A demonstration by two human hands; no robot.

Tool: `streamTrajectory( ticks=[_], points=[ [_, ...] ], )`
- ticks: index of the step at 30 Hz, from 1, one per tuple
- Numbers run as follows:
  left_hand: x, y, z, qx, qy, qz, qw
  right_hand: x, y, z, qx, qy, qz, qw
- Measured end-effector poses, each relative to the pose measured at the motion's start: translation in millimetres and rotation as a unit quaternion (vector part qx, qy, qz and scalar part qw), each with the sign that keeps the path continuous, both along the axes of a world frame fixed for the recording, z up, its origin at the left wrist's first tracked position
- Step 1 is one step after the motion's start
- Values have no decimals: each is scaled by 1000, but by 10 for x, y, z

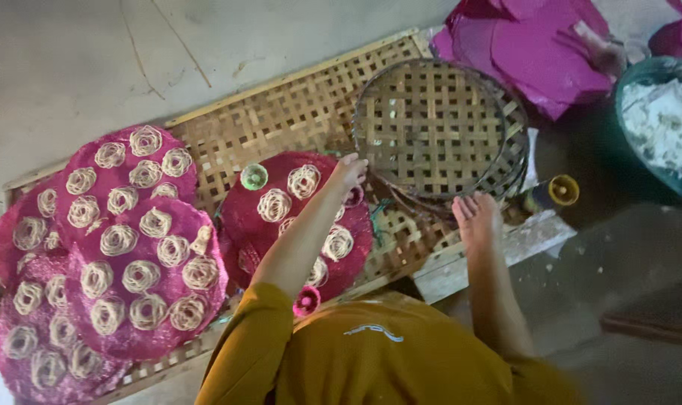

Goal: The person arranges fresh noodle nests on pink plastic sheets over bamboo trays, stacks and moves the trays aside, then works dough in a green basin and uses a handheld noodle extruder to press new noodle strands onto a pink sheet. They also handle small cups and a scraper while working at the table.

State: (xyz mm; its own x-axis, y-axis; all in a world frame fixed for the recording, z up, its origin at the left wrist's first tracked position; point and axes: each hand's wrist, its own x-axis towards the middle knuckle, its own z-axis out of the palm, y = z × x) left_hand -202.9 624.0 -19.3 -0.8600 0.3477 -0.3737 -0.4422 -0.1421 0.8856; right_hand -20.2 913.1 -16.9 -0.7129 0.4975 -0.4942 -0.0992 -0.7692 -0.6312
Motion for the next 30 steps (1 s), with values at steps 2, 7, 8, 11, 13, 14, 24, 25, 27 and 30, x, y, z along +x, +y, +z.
streamTrajectory(
  ticks=[2,7,8,11,13,14,24,25,27,30],
  points=[
    [-92,145,36,-53,-12,26,998,-14,-24,145,61,-16,16,998],
    [-102,312,462,-155,63,86,982,157,-211,592,768,-43,58,636],
    [-87,351,642,-133,54,66,987,131,-165,702,840,-61,41,538],
    [-98,502,1281,-116,110,7,987,-200,-29,994,927,-33,-20,373],
    [-90,554,1645,-104,157,7,982,-456,218,1243,877,84,-70,468],
    [-89,564,1784,-97,182,6,978,-615,365,1397,865,107,-97,480],
    [23,-319,1606,-219,438,190,851,-636,803,1776,387,274,-18,881],
    [73,-357,1542,-266,464,207,819,-659,820,1632,342,230,-22,911],
    [155,-357,1430,-299,450,224,811,-709,936,1283,284,157,-1,946],
    [281,-303,1260,-283,366,213,860,-699,1170,651,259,86,80,959]
  ],
)
